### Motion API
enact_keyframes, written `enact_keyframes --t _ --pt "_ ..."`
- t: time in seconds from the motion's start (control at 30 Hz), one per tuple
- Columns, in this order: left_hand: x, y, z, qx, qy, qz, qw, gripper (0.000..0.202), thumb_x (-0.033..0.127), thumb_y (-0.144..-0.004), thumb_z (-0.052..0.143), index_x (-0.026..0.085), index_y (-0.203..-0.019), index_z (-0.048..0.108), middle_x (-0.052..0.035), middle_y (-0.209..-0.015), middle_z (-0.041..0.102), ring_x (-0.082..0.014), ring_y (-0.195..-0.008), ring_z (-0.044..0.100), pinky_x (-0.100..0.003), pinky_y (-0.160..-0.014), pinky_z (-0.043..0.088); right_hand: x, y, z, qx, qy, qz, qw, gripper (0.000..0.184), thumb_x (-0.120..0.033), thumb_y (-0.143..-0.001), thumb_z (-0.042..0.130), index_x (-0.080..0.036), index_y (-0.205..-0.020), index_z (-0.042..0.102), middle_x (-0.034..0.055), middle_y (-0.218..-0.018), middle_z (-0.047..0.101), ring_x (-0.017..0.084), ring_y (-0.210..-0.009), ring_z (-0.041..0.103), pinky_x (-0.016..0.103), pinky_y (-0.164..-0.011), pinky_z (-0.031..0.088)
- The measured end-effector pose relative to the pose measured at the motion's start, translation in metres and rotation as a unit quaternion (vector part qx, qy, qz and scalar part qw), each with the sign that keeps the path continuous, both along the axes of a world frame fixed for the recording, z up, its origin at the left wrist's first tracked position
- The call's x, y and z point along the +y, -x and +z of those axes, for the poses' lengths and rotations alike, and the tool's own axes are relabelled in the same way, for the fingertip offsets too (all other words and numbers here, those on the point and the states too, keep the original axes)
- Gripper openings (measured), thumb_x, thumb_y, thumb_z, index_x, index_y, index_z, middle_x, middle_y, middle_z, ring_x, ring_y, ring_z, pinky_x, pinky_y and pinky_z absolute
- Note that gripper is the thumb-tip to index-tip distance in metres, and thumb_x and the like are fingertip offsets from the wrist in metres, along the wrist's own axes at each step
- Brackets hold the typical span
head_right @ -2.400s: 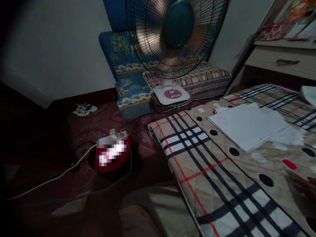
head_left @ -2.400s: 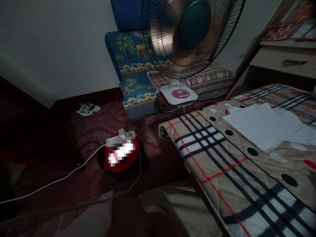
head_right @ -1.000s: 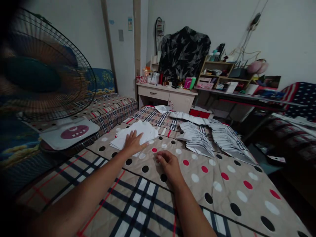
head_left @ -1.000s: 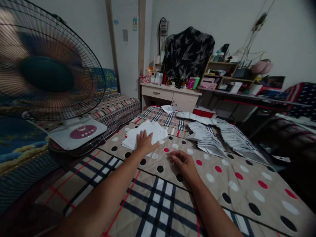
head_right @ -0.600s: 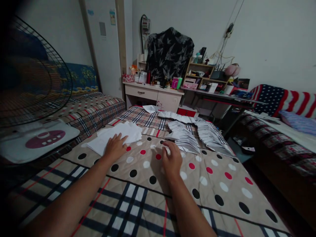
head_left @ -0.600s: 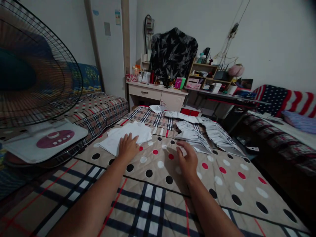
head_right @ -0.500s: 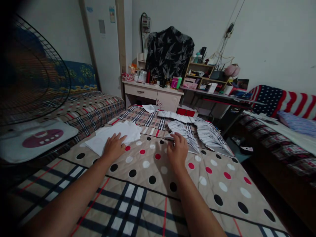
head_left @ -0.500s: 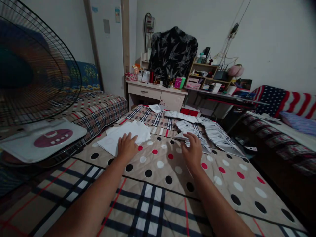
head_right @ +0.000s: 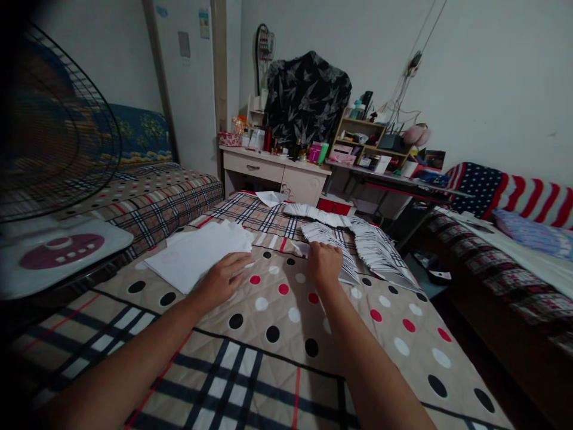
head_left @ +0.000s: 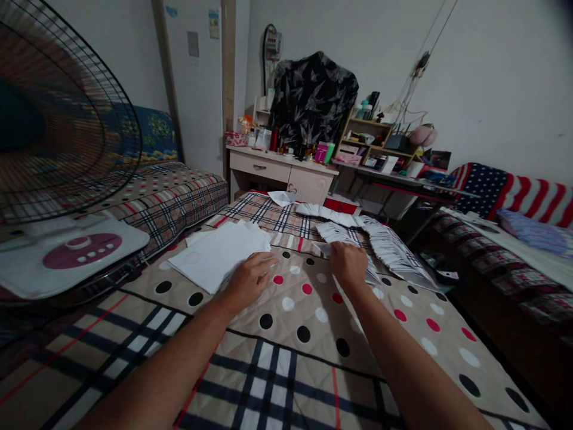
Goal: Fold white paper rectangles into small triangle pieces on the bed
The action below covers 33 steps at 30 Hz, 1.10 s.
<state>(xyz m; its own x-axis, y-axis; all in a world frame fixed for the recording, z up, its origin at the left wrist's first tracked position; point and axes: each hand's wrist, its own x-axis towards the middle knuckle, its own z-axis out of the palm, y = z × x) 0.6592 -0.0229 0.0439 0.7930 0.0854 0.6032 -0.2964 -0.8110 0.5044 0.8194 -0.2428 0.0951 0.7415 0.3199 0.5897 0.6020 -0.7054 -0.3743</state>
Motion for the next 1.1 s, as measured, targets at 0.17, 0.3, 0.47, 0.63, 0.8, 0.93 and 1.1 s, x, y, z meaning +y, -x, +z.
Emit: enact_keyframes --t 0.17,0.3,0.47,0.63,0.8,0.93,1.1 --pt "-0.036 0.003 0.002 0.072 0.288 -0.093 0.95 0.058 0.028 -0.085 0.062 0.02 -0.14 0.046 -0.0141 -0.131 0.058 -0.0211 -0.108 0.064 -0.038 -0.088 0.057 0.004 0.06 -0.02 0.157 -0.116 0.064 0.979 0.024 -0.036 -0.086 0.054 -0.018 -0.084 0.07 0.0068 -0.074 0.071 0.022 -0.065 0.065 0.031 -0.06 0.045" --pt "-0.055 0.003 -0.003 0.157 0.378 -0.143 0.901 0.071 0.035 -0.079 0.069 0.013 -0.141 0.044 -0.0161 -0.118 0.066 -0.0209 -0.095 0.068 -0.036 -0.082 0.058 0.009 0.107 -0.039 0.247 -0.178 0.1 0.947 0.022 -0.038 -0.083 0.057 -0.019 -0.078 0.067 0.0041 -0.068 0.069 0.019 -0.059 0.061 0.028 -0.056 0.042" --pt "-0.056 0.003 -0.003 0.156 0.376 -0.103 0.908 0.058 0.03 -0.077 0.068 0.009 -0.13 0.056 -0.0156 -0.114 0.07 -0.0231 -0.096 0.069 -0.035 -0.084 0.057 0.013 0.121 -0.04 0.174 -0.064 0.081 0.979 0.018 -0.036 -0.084 0.056 -0.02 -0.078 0.063 0.002 -0.064 0.065 0.017 -0.057 0.058 0.026 -0.054 0.034" --pt "-0.055 0.007 0.005 0.163 0.274 -0.148 0.936 0.033 0.019 -0.082 0.055 0.014 -0.111 0.071 -0.0076 -0.102 0.074 -0.0205 -0.09 0.07 -0.033 -0.08 0.056 0.018 0.118 -0.039 0.177 -0.081 0.12 0.973 0.013 -0.029 -0.083 0.054 -0.02 -0.086 0.063 0.0019 -0.07 0.067 0.017 -0.06 0.058 0.025 -0.055 0.035" --pt "-0.056 0.004 0.004 0.137 0.297 -0.094 0.94 0.037 0.013 -0.079 0.052 0.015 -0.112 0.07 -0.0082 -0.104 0.074 -0.0203 -0.093 0.07 -0.031 -0.079 0.057 0.018 0.117 -0.041 0.307 -0.224 0.169 0.91 0.017 -0.033 -0.083 0.055 -0.019 -0.079 0.063 -0.0012 -0.061 0.06 0.014 -0.052 0.052 0.024 -0.049 0.036" --pt "-0.055 0.004 0.004 0.089 0.287 -0.069 0.951 0.037 0.018 -0.081 0.058 0.014 -0.116 0.065 -0.0103 -0.104 0.073 -0.0184 -0.089 0.07 -0.027 -0.073 0.058 0.018 0.114 -0.042 0.372 -0.274 0.162 0.872 0.016 -0.033 -0.078 0.059 -0.019 -0.069 0.058 -0.0029 -0.055 0.056 0.012 -0.046 0.048 0.023 -0.043 0.034" --pt "-0.05 0.013 0.013 0.017 0.165 -0.146 0.975 0.018 0.027 -0.087 0.06 0.02 -0.103 0.065 -0.0104 -0.117 0.064 -0.02 -0.108 0.062 -0.032 -0.087 0.055 0.018 0.108 -0.04 0.39 -0.276 0.14 0.867 0.016 -0.031 -0.071 0.062 -0.019 -0.062 0.055 -0.0038 -0.05 0.052 0.01 -0.041 0.043 0.022 -0.038 0.03"
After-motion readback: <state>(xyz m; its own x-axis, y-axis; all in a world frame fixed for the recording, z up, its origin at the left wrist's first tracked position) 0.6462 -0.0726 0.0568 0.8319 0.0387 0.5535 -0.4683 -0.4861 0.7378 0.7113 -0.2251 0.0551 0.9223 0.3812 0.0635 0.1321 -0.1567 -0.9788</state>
